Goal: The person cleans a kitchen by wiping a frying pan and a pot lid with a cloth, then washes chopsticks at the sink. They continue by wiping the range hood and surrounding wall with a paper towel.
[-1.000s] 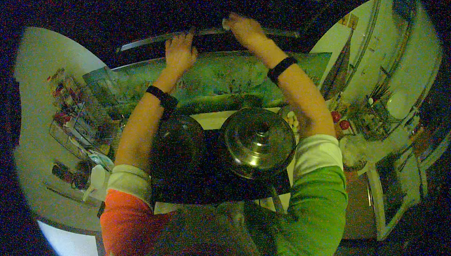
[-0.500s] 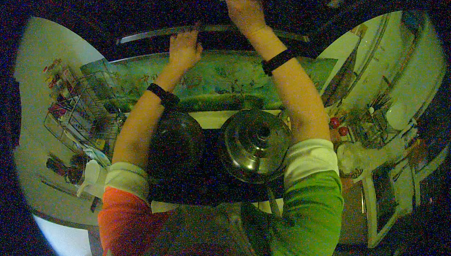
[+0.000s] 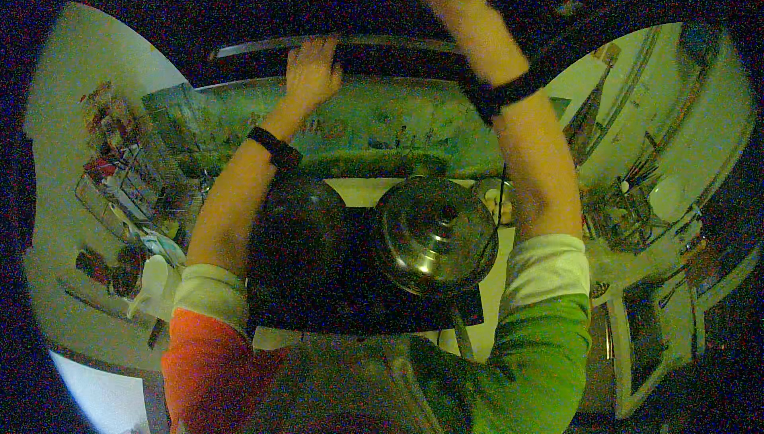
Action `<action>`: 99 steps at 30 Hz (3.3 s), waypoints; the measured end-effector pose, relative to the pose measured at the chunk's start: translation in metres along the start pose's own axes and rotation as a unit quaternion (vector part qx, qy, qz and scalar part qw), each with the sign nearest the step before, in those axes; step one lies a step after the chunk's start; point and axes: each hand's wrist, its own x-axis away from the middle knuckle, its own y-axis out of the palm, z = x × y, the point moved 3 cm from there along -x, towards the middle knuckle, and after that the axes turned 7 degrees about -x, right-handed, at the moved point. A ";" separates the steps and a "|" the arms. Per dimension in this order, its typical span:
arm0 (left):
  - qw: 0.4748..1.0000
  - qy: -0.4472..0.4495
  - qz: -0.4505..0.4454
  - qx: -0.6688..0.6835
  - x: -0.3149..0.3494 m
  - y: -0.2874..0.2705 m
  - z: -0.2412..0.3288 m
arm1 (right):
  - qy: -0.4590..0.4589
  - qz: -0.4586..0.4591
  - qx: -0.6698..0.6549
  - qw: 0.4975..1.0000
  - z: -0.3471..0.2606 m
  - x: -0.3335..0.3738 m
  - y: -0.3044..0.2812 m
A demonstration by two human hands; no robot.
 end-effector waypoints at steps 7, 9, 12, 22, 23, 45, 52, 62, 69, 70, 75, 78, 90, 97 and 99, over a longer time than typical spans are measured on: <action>1.000 -0.008 0.002 0.008 -0.005 0.015 0.000 | -0.005 -0.014 -0.068 0.998 -0.007 -0.005 0.052; 1.000 -0.010 -0.017 0.006 -0.003 0.021 -0.003 | -0.034 -0.062 -0.049 0.996 -0.015 0.042 0.076; 0.999 -0.003 -0.033 0.003 0.003 0.024 -0.007 | -0.012 -0.109 -0.064 0.992 -0.023 0.103 0.100; 0.996 -0.045 -0.039 0.063 0.031 -0.015 -0.025 | 0.236 -0.422 -0.127 0.866 -0.043 0.149 0.094; 0.994 -0.057 -0.024 0.095 0.035 -0.022 -0.027 | 0.346 -0.388 -0.232 0.822 -0.040 0.143 0.083; 0.547 -0.239 -0.124 0.792 0.071 -0.104 0.016 | 0.537 -0.161 -0.671 0.485 -0.098 0.095 -0.019; 0.483 -0.244 -0.043 0.840 0.057 -0.102 0.005 | 0.276 -0.270 -0.495 0.778 -0.122 0.078 -0.027; 0.632 -0.239 0.006 0.737 0.038 -0.107 -0.005 | 0.255 -0.270 -0.491 0.788 -0.130 0.062 -0.012; 0.937 -0.075 0.109 0.324 0.013 -0.110 -0.047 | 0.172 -0.222 -0.259 0.924 -0.072 0.001 -0.005; 0.962 -0.062 0.156 0.214 0.007 -0.111 -0.055 | 0.162 -0.195 -0.226 0.941 -0.059 -0.018 -0.008; 0.975 -0.104 0.194 -0.013 -0.020 -0.095 -0.086 | -0.130 0.101 -0.059 0.985 -0.043 -0.091 -0.013; 0.977 -0.115 0.179 -0.018 -0.025 -0.077 -0.090 | -0.168 0.163 -0.057 0.971 -0.040 -0.084 0.009; 0.978 -0.111 0.175 -0.026 -0.027 -0.064 -0.091 | 0.014 -0.257 -0.091 0.962 -0.077 0.124 0.132; 0.973 -0.098 0.205 -0.031 -0.015 -0.081 -0.117 | 0.013 -0.342 -0.099 0.934 -0.079 0.037 0.078; 0.965 -0.115 0.233 -0.029 -0.015 -0.083 -0.122 | -0.056 -0.087 -0.163 0.981 -0.076 -0.022 0.055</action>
